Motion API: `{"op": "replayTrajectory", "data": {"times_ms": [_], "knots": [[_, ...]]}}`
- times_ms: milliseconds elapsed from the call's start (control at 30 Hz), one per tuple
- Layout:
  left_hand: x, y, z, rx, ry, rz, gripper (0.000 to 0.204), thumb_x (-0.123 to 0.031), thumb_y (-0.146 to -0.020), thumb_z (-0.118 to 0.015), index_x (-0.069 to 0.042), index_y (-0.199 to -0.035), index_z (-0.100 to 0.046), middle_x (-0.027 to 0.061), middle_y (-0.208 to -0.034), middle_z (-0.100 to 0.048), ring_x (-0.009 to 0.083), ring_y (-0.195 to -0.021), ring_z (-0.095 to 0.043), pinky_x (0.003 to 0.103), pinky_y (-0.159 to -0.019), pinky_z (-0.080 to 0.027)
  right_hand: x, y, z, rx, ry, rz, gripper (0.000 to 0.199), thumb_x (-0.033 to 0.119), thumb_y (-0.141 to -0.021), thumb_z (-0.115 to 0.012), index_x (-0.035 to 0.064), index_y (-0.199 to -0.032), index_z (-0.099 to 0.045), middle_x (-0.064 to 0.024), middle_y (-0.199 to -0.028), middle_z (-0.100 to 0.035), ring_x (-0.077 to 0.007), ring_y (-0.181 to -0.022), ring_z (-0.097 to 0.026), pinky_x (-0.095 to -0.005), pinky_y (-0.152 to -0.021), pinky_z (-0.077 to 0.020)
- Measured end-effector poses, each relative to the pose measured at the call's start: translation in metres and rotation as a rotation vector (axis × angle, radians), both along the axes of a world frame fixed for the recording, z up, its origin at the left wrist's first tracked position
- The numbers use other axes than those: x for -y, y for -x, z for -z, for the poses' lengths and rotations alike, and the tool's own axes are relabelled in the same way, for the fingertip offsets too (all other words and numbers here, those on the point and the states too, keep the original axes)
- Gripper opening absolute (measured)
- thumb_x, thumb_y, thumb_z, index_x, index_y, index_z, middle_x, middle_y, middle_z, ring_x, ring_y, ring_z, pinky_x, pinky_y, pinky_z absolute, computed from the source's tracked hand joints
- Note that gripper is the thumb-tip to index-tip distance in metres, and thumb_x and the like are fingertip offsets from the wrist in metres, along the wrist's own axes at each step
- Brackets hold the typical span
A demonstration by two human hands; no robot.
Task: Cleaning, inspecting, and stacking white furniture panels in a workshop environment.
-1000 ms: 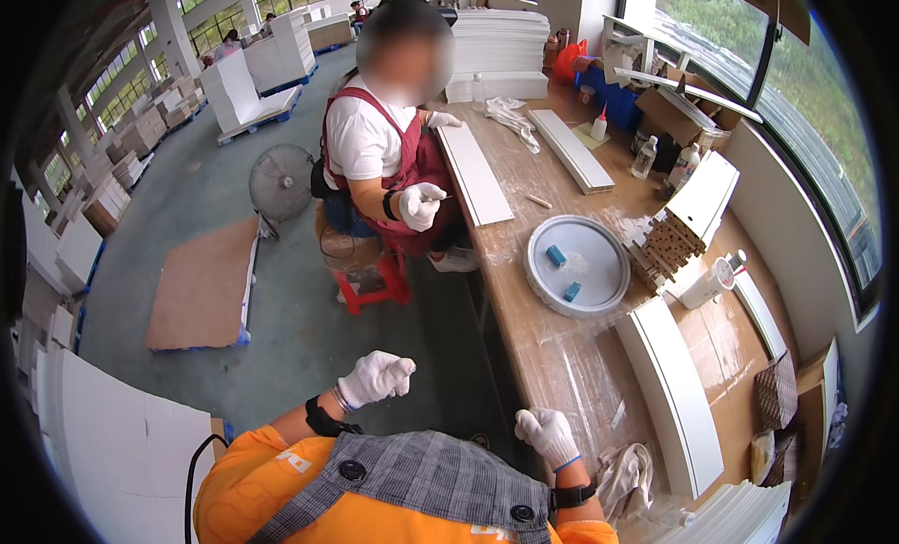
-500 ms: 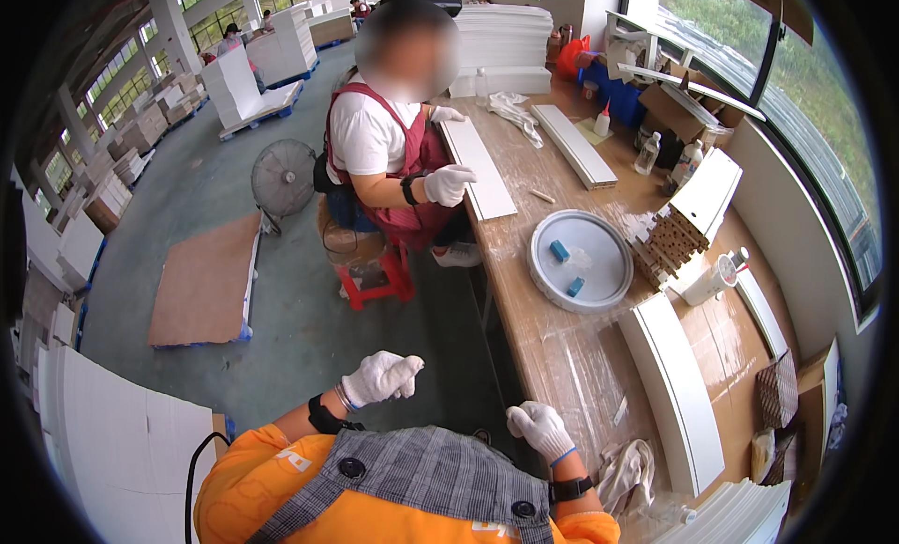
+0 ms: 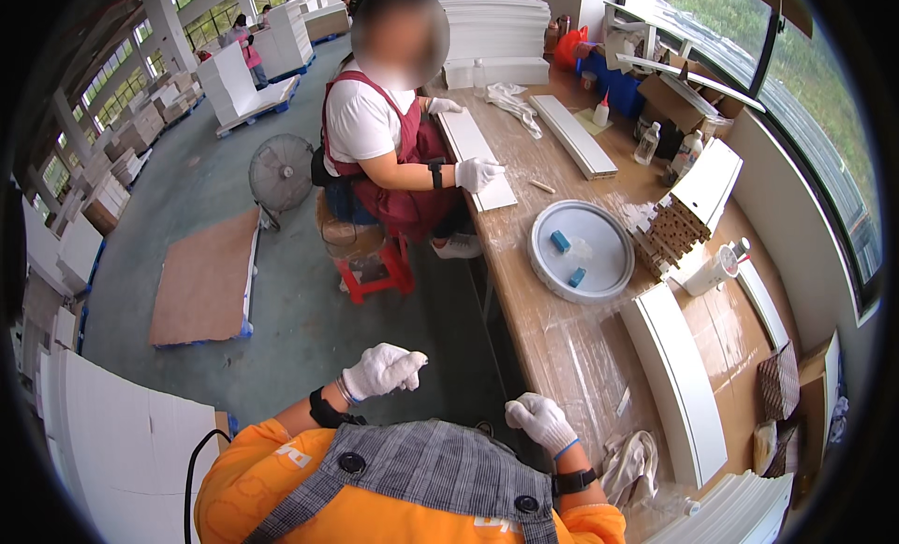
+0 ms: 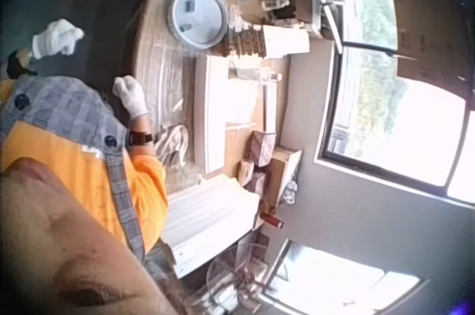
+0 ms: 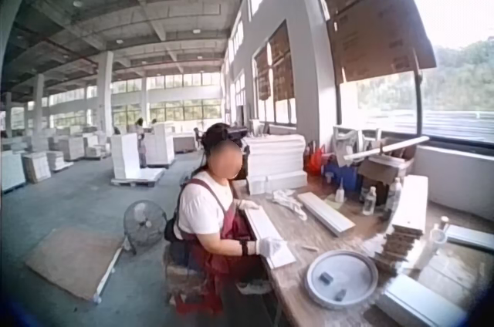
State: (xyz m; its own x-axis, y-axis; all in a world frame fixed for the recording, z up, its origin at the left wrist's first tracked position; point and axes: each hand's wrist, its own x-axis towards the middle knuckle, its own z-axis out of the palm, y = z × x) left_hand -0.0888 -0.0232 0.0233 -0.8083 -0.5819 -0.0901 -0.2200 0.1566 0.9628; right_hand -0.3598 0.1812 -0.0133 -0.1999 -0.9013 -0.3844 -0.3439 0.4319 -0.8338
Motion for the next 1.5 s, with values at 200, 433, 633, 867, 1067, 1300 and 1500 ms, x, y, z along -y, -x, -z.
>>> {"op": "replayTrajectory", "data": {"times_ms": [200, 433, 633, 867, 1067, 1300, 1500], "knots": [[0.002, -0.002, 0.005, 0.022, -0.021, -0.016, 0.044, -0.036, -0.103, -0.055, -0.003, -0.083, -0.074, 0.0017, -0.066, -0.068, 0.0087, -0.06, -0.061, 0.024, -0.06, -0.051, 0.001, -0.001, 0.001, 0.02, -0.012, 0.004, 0.034, 0.028, -0.097, -0.061, -0.0006, -0.081, -0.07, -0.008, -0.076, -0.067, -0.0175, -0.072, -0.067, -0.0317, -0.071, -0.0536], [0.001, 0.005, 0.016, -0.133, 0.224, 0.077, 0.054, -0.011, -0.096, -0.067, -0.014, -0.147, -0.049, 0.0096, -0.127, -0.06, 0.0172, -0.11, -0.062, 0.032, -0.098, -0.051, -0.001, -0.001, 0.006, 0.023, -0.005, -0.011, 0.032, 0.026, -0.097, -0.06, -0.0009, -0.083, -0.071, -0.0085, -0.08, -0.067, -0.0177, -0.074, -0.067, -0.032, -0.072, -0.0538], [0.009, 0.001, 0.021, -0.2, 0.533, 0.114, 0.034, -0.02, -0.1, -0.062, -0.01, -0.133, -0.062, 0.0138, -0.13, -0.059, 0.0231, -0.119, -0.059, 0.035, -0.103, -0.048, -0.004, -0.003, 0.008, 0.032, 0.0, -0.004, 0.032, 0.026, -0.097, -0.06, -0.0009, -0.083, -0.072, -0.0089, -0.08, -0.067, -0.0178, -0.074, -0.067, -0.0324, -0.072, -0.0542], [0.011, 0.001, 0.019, -0.246, 0.292, 0.073, 0.052, -0.045, -0.109, -0.034, -0.007, -0.11, -0.071, 0.001, -0.065, -0.067, 0.0229, -0.109, -0.066, 0.037, -0.104, -0.046, -0.006, -0.003, 0.004, 0.019, 0.009, -0.021, 0.032, 0.025, -0.098, -0.06, -0.0009, -0.083, -0.071, -0.0091, -0.079, -0.067, -0.0184, -0.073, -0.067, -0.0322, -0.071, -0.054], [0.01, -0.001, 0.009, -0.186, 0.248, 0.038, 0.057, -0.042, -0.11, -0.029, 0.001, -0.114, -0.067, 0.0076, -0.07, -0.069, 0.0148, -0.073, -0.07, 0.035, -0.102, -0.048, -0.007, -0.004, 0.003, 0.015, 0.008, -0.017, 0.033, 0.026, -0.098, -0.06, -0.001, -0.082, -0.071, -0.0089, -0.079, -0.066, -0.0185, -0.073, -0.067, -0.0323, -0.071, -0.0538], [0.007, 0.0, 0.01, -0.244, 0.178, 0.014, 0.036, -0.029, -0.109, -0.041, -0.001, -0.122, -0.06, 0.0039, -0.097, -0.073, 0.0083, -0.059, -0.065, 0.025, -0.067, -0.055, -0.005, -0.005, 0.004, 0.037, 0.018, -0.017, 0.034, 0.027, -0.098, -0.06, -0.001, -0.082, -0.071, -0.009, -0.078, -0.066, -0.0179, -0.073, -0.067, -0.0325, -0.07, -0.0539], [0.011, -0.002, 0.014, -0.216, 0.225, 0.065, 0.038, -0.029, -0.109, -0.04, -0.001, -0.118, -0.063, 0.0045, -0.092, -0.073, 0.0092, -0.06, -0.065, 0.03, -0.086, -0.054, -0.005, -0.005, 0.005, 0.037, -0.003, -0.018, 0.035, 0.028, -0.098, -0.059, -0.001, -0.082, -0.07, -0.0095, -0.078, -0.066, -0.0187, -0.073, -0.067, -0.033, -0.071, -0.054]]}}
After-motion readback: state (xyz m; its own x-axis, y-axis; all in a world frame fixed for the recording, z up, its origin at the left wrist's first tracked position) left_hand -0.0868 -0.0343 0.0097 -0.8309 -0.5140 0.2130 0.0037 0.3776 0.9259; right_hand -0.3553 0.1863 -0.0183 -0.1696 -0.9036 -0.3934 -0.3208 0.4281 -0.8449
